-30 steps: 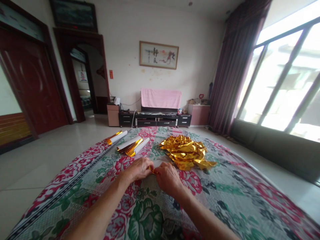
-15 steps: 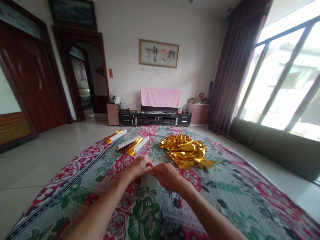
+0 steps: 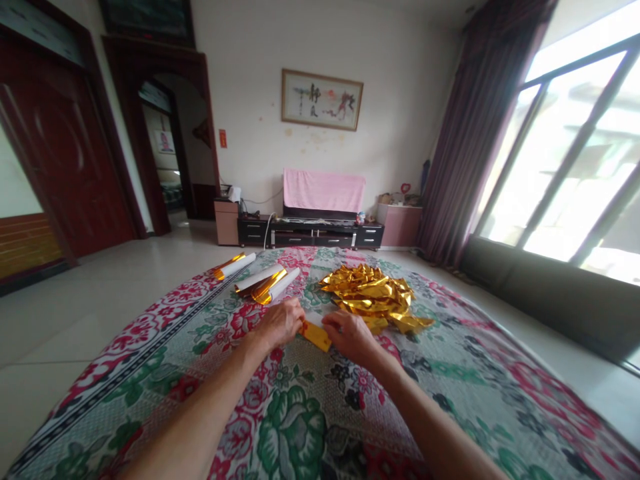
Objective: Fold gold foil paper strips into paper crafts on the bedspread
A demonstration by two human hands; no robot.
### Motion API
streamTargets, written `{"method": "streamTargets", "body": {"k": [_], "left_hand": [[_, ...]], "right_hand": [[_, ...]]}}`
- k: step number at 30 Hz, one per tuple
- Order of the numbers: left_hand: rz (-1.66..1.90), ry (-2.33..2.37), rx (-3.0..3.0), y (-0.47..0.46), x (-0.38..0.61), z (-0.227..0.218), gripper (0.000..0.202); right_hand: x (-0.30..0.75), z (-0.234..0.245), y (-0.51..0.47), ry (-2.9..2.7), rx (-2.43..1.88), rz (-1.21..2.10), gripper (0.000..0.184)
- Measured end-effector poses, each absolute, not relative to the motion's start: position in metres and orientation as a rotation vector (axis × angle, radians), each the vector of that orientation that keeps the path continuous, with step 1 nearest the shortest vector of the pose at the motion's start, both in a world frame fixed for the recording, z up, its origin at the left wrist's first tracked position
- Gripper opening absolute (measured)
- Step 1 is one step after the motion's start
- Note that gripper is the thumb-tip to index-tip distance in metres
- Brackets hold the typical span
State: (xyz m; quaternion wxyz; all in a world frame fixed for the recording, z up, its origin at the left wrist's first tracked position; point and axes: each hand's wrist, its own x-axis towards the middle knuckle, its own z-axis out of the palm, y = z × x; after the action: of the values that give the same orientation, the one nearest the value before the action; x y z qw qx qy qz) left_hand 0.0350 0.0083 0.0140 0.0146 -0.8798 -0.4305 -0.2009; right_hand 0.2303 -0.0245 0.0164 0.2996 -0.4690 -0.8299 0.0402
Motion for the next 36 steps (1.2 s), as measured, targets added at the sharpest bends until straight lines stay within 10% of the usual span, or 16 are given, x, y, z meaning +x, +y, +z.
{"method": "streamTargets", "body": {"k": [36], "left_hand": [[-0.779, -1.065, -2.928, 0.005, 0.041, 0.007, 0.017]], "right_hand": [[0.235, 0.012, -0.030, -2.395, -1.146, 0.089, 0.016]]}}
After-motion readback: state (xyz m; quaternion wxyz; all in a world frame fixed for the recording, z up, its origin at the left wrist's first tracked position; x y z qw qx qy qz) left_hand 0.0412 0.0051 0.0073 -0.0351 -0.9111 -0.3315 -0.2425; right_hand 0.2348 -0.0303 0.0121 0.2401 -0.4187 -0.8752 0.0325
